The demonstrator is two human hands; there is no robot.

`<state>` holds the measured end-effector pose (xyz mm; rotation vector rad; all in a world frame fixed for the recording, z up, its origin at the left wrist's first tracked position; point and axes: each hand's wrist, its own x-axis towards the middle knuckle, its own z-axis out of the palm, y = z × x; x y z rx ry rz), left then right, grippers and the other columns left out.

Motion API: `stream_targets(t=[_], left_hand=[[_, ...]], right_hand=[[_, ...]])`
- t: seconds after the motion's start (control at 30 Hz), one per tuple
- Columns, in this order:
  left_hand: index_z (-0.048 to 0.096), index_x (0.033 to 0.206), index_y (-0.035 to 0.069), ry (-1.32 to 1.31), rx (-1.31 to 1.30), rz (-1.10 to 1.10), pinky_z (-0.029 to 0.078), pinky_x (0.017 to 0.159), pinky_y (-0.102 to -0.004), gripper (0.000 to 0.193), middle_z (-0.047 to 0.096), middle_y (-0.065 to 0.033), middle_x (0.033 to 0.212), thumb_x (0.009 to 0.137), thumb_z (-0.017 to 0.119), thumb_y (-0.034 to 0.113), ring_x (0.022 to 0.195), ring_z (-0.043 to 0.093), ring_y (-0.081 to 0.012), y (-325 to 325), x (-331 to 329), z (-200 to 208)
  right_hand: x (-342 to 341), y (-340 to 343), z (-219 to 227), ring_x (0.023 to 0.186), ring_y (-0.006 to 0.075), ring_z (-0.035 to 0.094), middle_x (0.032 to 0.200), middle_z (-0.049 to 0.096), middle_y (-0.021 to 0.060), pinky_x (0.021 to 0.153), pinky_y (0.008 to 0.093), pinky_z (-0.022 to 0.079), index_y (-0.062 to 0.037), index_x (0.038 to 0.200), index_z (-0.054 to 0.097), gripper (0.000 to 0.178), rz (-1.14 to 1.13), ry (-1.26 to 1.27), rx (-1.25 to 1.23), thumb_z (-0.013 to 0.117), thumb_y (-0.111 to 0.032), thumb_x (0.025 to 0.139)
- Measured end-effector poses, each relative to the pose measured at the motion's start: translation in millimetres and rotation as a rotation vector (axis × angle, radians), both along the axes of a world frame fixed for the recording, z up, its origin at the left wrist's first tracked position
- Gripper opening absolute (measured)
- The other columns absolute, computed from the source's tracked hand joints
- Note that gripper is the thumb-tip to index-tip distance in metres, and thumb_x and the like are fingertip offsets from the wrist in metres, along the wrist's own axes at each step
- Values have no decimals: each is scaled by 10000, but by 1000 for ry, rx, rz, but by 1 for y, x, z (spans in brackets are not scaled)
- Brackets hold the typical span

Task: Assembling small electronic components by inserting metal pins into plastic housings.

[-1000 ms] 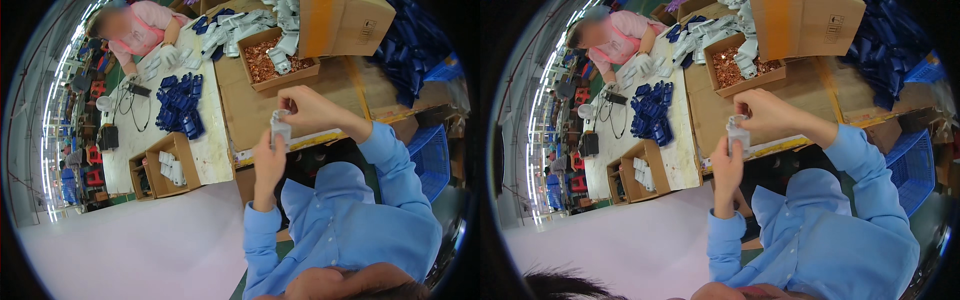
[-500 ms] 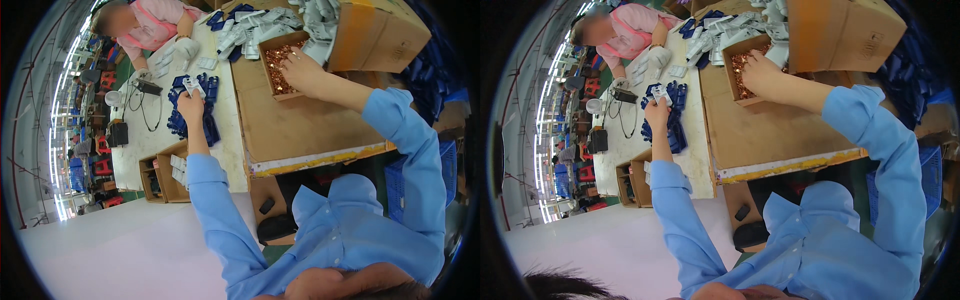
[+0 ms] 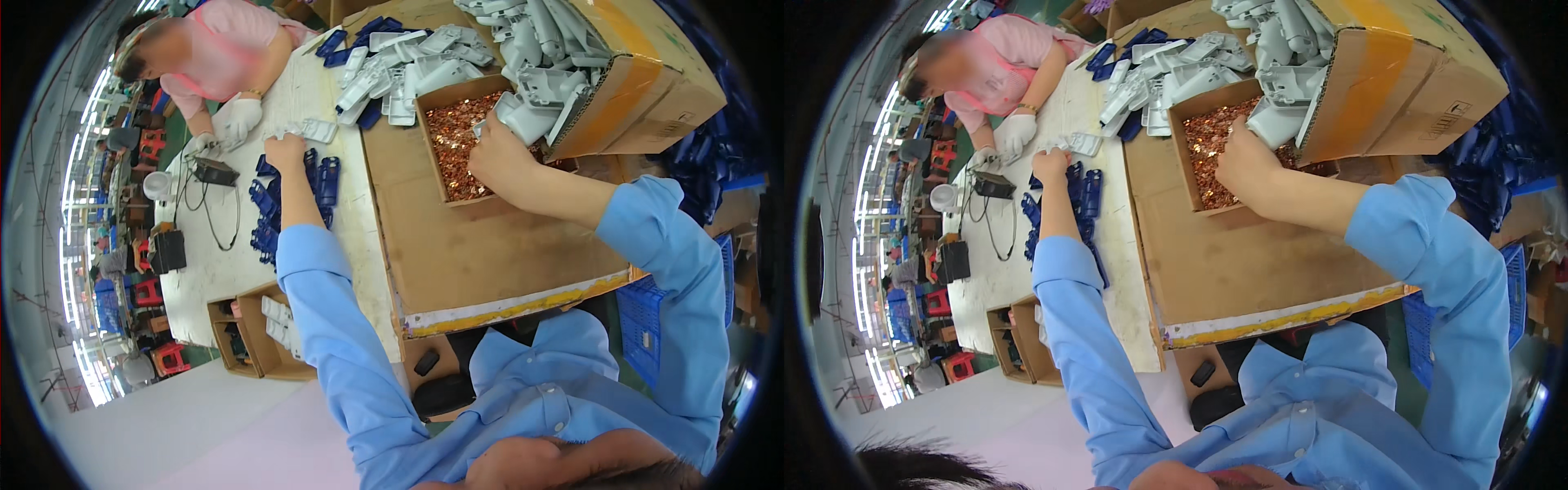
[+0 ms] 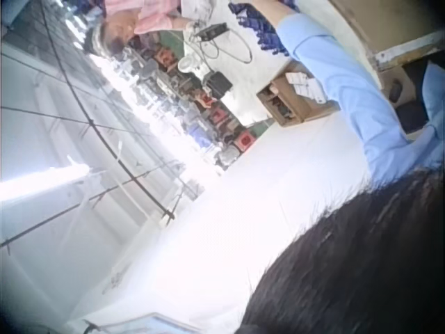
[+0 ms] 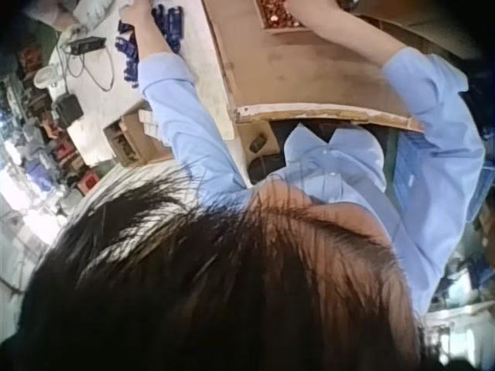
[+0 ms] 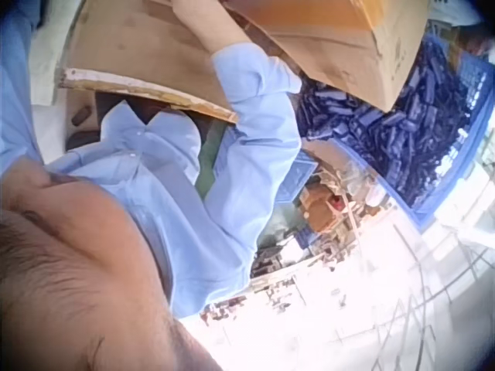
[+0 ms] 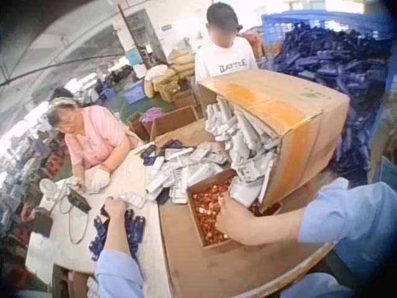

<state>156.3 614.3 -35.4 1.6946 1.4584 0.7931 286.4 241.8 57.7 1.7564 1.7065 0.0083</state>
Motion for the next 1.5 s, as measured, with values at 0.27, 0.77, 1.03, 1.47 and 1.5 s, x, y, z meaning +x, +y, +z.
stream_targets(t=[0.27,0.77,1.03,1.47,1.5], left_hand=[[540,1154,-91,682,472,-53,416,953,-511,758,528,-285,1199,761,636,550,1139,508,-420,-58,12,34],[475,1222,-26,390,599,-214,494,840,-468,604,465,-262,1189,718,735,180,960,598,-429,-88,-6,29],[357,1361,58,-677,-44,-165,474,672,-262,588,640,-114,1063,848,645,29,855,610,-142,-214,-63,58],[440,1369,76,-820,-372,-348,453,517,-232,494,586,-86,1125,889,456,-40,668,559,-120,-433,-133,75],[421,1379,67,-809,-349,-358,486,543,-242,514,580,-100,1126,878,468,-40,727,595,-137,-442,-135,72]], right_hand=[[13,28,-15,864,247,641,845,667,79,764,361,476,-57,864,662,102,-16,296,490,622,-105,784],[14,58,-29,884,318,687,925,701,148,730,430,552,-43,864,689,106,-283,488,526,628,-56,779],[0,45,-26,835,399,659,861,667,212,732,473,542,7,809,653,100,-302,658,742,612,-16,722],[-46,-65,12,683,217,662,733,673,130,637,324,514,12,760,650,109,-358,1512,887,669,-89,724],[-51,-82,18,660,129,627,690,653,75,613,275,493,13,750,628,149,-385,1615,840,715,-106,729]])
